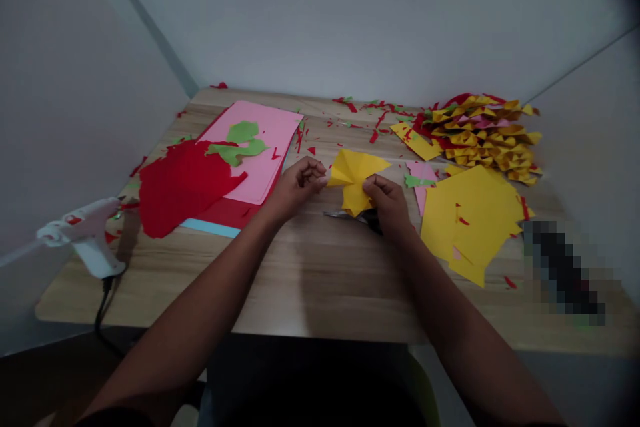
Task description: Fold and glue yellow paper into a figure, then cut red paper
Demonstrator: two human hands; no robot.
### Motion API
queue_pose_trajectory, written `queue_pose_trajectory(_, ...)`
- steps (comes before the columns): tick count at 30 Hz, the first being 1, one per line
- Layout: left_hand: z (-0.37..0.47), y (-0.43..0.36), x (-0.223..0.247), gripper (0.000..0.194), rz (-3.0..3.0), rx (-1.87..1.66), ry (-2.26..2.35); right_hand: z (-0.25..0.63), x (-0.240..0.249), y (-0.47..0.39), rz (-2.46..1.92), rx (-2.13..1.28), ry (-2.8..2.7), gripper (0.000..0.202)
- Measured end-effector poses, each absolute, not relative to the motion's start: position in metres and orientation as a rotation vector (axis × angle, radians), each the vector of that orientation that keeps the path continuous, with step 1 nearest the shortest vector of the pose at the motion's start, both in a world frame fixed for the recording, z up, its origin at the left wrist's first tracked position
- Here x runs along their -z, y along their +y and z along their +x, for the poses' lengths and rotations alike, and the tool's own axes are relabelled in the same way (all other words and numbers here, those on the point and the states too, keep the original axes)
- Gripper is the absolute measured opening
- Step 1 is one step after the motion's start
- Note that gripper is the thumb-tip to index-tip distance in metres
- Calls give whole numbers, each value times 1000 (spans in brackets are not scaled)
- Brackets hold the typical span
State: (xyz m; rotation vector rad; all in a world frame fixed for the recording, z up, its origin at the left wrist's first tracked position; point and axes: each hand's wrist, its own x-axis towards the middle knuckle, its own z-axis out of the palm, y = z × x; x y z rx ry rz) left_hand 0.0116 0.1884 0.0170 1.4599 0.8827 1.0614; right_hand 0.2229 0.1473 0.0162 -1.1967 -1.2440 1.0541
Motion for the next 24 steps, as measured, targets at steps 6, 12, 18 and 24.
queue_pose_trajectory(6,13,185,-19,34,1684,-879,848,224,-14,148,-1244,-1035,-1210,28)
queue_pose_trajectory(12,10,189,-20,40,1561,-1129,910,224,-14,149,-1222,-1063,-1248,26)
queue_pose_trajectory(18,8,189,-28,24,1927,-926,925,225,-14,145,-1206,-1024,-1249,25)
queue_pose_trajectory(24,13,158,-65,32,1756,-921,723,228,-32,136,-1071,-1128,-1182,25)
